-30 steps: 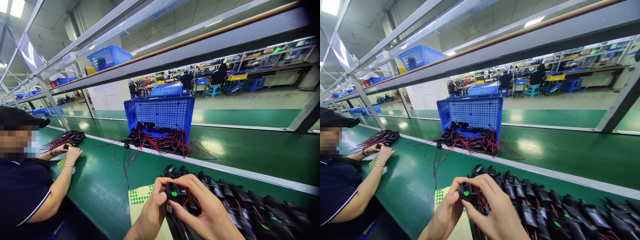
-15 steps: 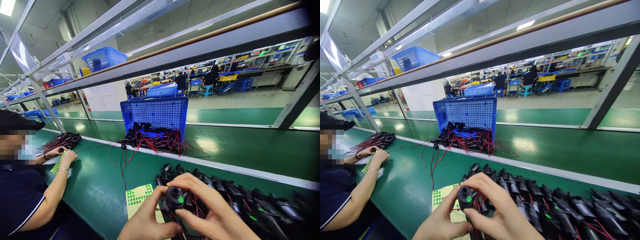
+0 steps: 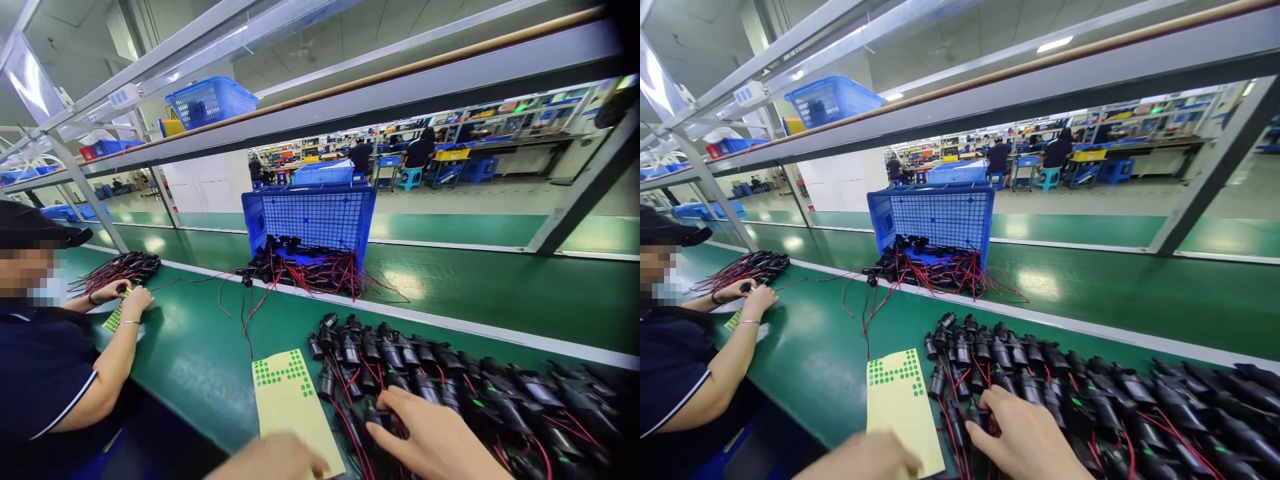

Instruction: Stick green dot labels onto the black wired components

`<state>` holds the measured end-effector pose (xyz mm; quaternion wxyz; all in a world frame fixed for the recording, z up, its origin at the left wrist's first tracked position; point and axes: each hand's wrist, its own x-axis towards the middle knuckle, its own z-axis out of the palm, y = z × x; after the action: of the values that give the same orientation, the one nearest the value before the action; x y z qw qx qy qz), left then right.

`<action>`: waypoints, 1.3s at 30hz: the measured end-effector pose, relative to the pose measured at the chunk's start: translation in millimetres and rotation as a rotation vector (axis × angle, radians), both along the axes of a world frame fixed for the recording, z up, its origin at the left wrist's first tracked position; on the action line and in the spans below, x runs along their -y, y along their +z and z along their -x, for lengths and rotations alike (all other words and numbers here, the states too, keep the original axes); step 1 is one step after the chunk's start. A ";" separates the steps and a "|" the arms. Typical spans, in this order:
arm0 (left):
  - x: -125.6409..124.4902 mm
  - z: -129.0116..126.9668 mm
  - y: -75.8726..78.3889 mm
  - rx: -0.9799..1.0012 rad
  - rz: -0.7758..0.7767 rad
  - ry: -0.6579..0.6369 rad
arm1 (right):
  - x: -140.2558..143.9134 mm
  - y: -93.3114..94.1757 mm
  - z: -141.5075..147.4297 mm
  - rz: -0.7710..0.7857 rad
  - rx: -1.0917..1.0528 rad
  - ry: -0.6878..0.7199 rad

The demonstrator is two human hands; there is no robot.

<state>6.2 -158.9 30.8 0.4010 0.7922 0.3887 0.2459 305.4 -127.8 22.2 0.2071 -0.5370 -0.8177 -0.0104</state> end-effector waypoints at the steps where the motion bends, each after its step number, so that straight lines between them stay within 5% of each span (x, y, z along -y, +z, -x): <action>1: -11.9 4.2 -1.3 -0.071 -0.011 0.086 | 1.3 -12.8 4.1 -0.027 0.020 -0.005; 5: -58.3 14.8 -9.1 -0.334 -0.023 0.404 | -2.5 -41.2 4.3 -0.144 0.079 -0.004; 9: -81.7 17.4 -20.9 -0.413 0.021 0.481 | -14.1 -37.5 -2.7 -0.244 0.088 0.007; 14: -87.4 16.9 -20.2 -0.278 0.092 0.439 | -30.8 4.2 8.7 -0.278 0.027 0.087; 19: -80.9 2.0 6.6 0.001 0.213 0.324 | -34.1 39.9 50.1 -0.279 -0.126 0.224; 27: -50.5 -34.5 46.9 0.172 0.169 0.342 | -25.9 30.4 87.9 -0.306 -0.351 0.330; 34: -40.2 -47.6 48.6 0.099 0.092 0.412 | -21.4 31.0 82.3 -0.355 -0.360 0.351; 39: -38.3 -44.3 50.6 0.235 0.165 0.304 | -19.4 37.0 81.2 -0.424 -0.358 0.340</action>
<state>50.5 -120.6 81.3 0.4654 0.6548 0.4730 0.3618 224.1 -108.4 59.1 0.4535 -0.3311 -0.8259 -0.0513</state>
